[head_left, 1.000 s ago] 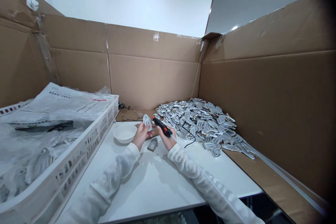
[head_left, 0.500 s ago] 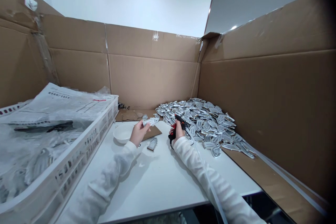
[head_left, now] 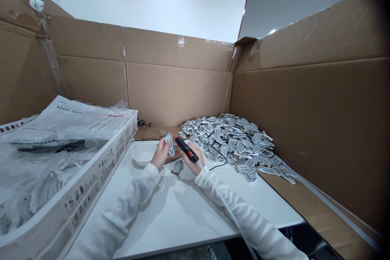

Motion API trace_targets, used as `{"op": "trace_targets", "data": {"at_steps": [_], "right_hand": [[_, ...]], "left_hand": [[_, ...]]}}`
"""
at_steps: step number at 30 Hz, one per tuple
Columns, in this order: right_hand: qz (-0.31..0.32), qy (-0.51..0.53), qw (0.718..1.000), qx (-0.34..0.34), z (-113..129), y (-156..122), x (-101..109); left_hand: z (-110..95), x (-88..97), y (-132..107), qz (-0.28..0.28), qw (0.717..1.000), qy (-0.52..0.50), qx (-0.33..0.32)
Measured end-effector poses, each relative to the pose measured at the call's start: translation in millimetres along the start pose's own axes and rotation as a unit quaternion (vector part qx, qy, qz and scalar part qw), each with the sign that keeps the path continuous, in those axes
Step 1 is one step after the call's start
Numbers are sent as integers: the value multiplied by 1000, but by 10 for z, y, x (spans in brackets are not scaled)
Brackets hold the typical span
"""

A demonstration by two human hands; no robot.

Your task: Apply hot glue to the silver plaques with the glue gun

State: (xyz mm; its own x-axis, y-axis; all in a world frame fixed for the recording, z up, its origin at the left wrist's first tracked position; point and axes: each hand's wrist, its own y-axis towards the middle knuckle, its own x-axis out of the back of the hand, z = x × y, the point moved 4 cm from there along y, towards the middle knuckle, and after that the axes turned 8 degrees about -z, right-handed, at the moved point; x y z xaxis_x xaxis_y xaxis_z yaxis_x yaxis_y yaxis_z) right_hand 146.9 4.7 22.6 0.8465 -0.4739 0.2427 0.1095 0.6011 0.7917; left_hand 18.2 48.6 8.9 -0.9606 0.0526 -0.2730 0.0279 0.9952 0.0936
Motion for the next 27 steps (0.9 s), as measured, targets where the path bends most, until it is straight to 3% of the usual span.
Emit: {"op": "trace_targets", "data": {"at_steps": [7, 27], "right_hand": [[55, -33, 997, 42, 13, -37, -35], [63, -44, 996, 38, -14, -18, -28]], "left_hand": [[-41, -4, -33, -29, 999, 19, -10], [-47, -32, -70, -5, 998, 47, -34]]}}
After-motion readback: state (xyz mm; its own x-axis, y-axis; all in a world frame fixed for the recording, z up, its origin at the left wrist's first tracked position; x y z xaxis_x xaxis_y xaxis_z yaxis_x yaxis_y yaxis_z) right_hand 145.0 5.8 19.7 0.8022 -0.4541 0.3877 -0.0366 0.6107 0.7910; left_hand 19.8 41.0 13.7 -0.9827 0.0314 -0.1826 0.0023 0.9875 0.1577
